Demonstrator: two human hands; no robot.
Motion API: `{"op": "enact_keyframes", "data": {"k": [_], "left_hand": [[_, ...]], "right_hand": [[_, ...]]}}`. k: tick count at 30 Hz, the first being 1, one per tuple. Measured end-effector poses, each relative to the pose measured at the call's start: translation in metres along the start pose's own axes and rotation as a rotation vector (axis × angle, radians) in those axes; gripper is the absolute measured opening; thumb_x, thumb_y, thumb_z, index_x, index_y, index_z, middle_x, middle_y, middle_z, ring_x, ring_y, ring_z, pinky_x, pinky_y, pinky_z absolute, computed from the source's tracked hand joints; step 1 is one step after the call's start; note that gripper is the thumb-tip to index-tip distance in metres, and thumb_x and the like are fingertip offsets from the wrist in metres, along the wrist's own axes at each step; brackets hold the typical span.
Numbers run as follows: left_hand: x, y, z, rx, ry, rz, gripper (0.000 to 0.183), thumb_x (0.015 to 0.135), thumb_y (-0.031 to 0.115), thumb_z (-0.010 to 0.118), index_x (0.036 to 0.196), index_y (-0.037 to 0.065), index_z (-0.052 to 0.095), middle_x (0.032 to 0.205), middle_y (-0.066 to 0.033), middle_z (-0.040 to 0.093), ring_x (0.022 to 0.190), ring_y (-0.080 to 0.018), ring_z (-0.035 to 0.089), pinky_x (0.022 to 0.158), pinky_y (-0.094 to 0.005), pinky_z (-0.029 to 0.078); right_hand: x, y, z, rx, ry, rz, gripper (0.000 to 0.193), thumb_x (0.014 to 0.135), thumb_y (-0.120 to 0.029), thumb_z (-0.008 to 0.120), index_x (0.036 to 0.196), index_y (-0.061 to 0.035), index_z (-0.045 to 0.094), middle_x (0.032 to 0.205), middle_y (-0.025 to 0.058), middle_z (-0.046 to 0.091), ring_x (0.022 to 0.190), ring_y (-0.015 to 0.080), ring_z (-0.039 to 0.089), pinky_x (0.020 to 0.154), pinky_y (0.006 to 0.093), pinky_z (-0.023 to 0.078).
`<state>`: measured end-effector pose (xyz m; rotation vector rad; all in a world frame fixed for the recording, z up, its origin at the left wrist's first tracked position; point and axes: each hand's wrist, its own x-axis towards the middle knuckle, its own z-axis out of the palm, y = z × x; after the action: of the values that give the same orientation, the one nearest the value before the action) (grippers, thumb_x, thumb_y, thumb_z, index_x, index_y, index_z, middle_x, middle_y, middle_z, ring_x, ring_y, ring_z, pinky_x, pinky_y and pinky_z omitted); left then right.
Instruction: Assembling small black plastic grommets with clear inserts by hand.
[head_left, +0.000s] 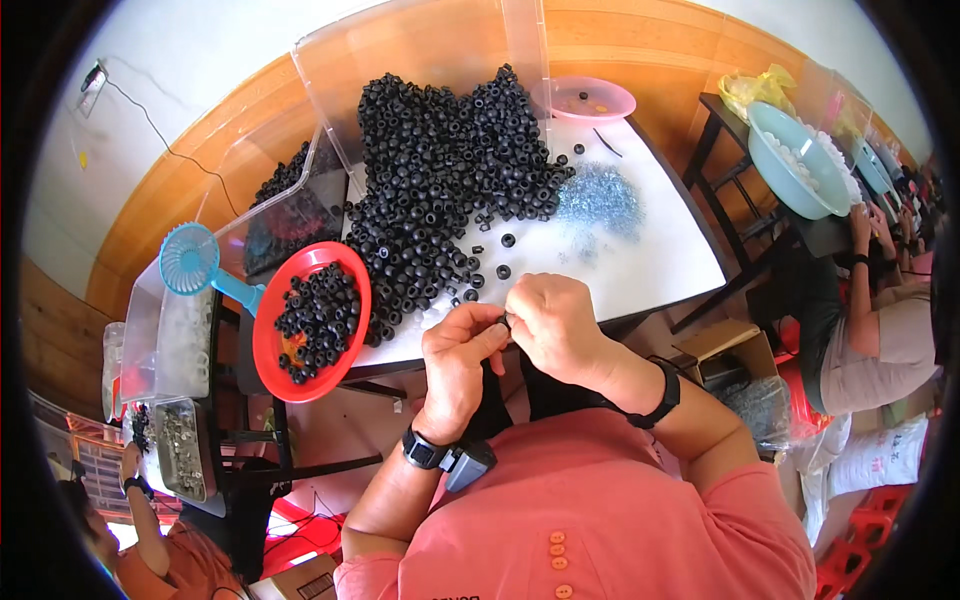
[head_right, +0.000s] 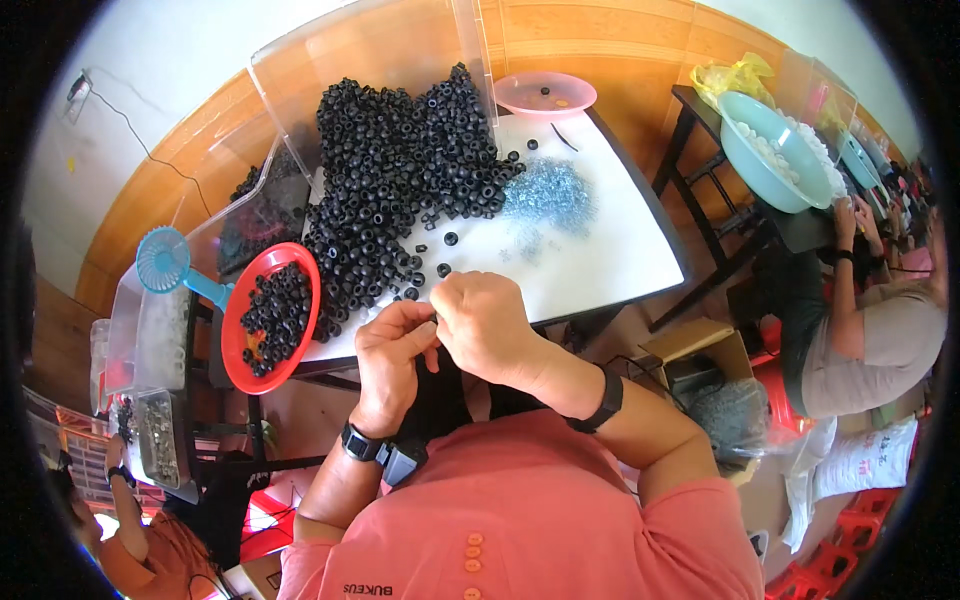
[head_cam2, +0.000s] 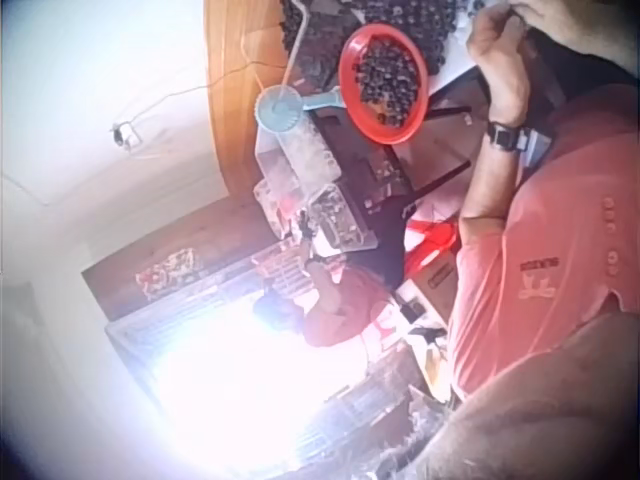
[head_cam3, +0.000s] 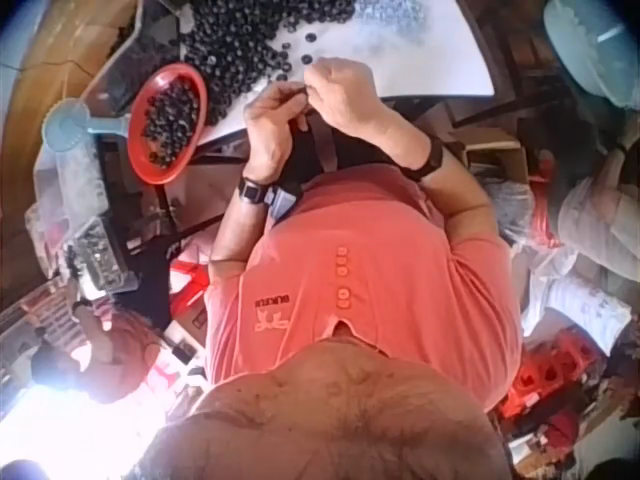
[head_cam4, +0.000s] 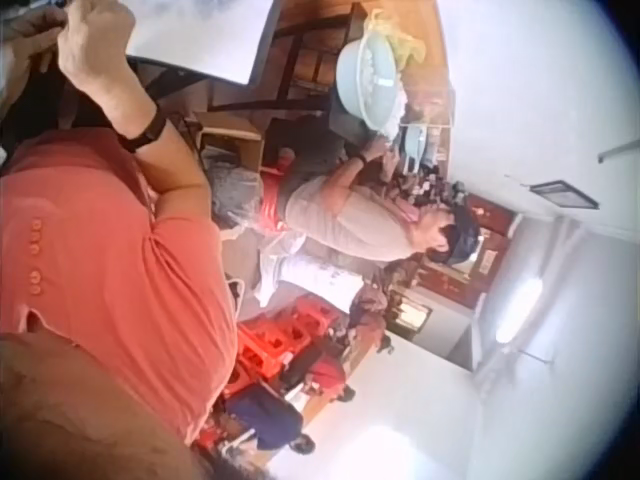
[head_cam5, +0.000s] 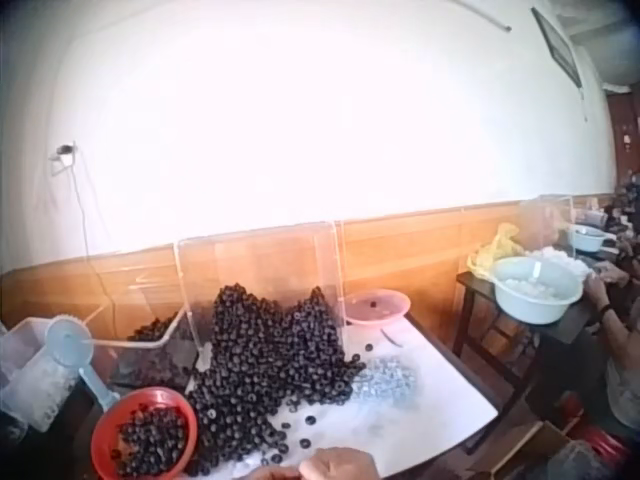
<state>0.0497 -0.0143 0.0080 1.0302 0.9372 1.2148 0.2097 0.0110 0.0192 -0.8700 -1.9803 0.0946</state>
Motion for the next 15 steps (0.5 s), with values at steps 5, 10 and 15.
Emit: {"op": "enact_keyframes", "data": {"k": [5, 10, 15], "left_hand": [[0.002, 0.005, -0.001, 0.003, -0.005, -0.020, 0.013, 0.090, -0.002, 0.063, 0.103, -0.005, 0.066, 0.083, -0.0065, 0.067, 0.062, -0.0098, 0.057, 0.054, -0.0227, 0.046], [0.002, 0.007, -0.002, -0.026, -0.016, -0.049, 0.013, 0.091, -0.002, 0.062, 0.103, -0.005, 0.066, 0.089, -0.0088, 0.070, 0.069, -0.0129, 0.063, 0.062, -0.0244, 0.051], [0.002, 0.005, -0.002, -0.015, -0.031, -0.009, 0.014, 0.092, -0.002, 0.060, 0.105, -0.006, 0.066, 0.093, -0.0103, 0.071, 0.072, -0.0144, 0.065, 0.065, -0.0261, 0.053]], "right_hand": [[-0.002, 0.002, -0.006, 0.025, -0.060, 0.002, 0.018, 0.072, -0.005, 0.067, 0.079, -0.0050, 0.050, 0.073, 0.0104, 0.056, 0.065, 0.0337, 0.057, 0.057, 0.0449, 0.045], [-0.008, -0.011, -0.004, 0.040, -0.067, 0.060, 0.031, 0.067, -0.010, 0.073, 0.086, -0.0056, 0.049, 0.075, 0.0106, 0.055, 0.065, 0.0331, 0.057, 0.057, 0.0449, 0.045], [-0.015, -0.007, 0.013, -0.078, 0.037, 0.046, 0.031, 0.065, -0.010, 0.072, 0.085, -0.0068, 0.050, 0.074, 0.0099, 0.055, 0.063, 0.0308, 0.056, 0.056, 0.0429, 0.044]]}}
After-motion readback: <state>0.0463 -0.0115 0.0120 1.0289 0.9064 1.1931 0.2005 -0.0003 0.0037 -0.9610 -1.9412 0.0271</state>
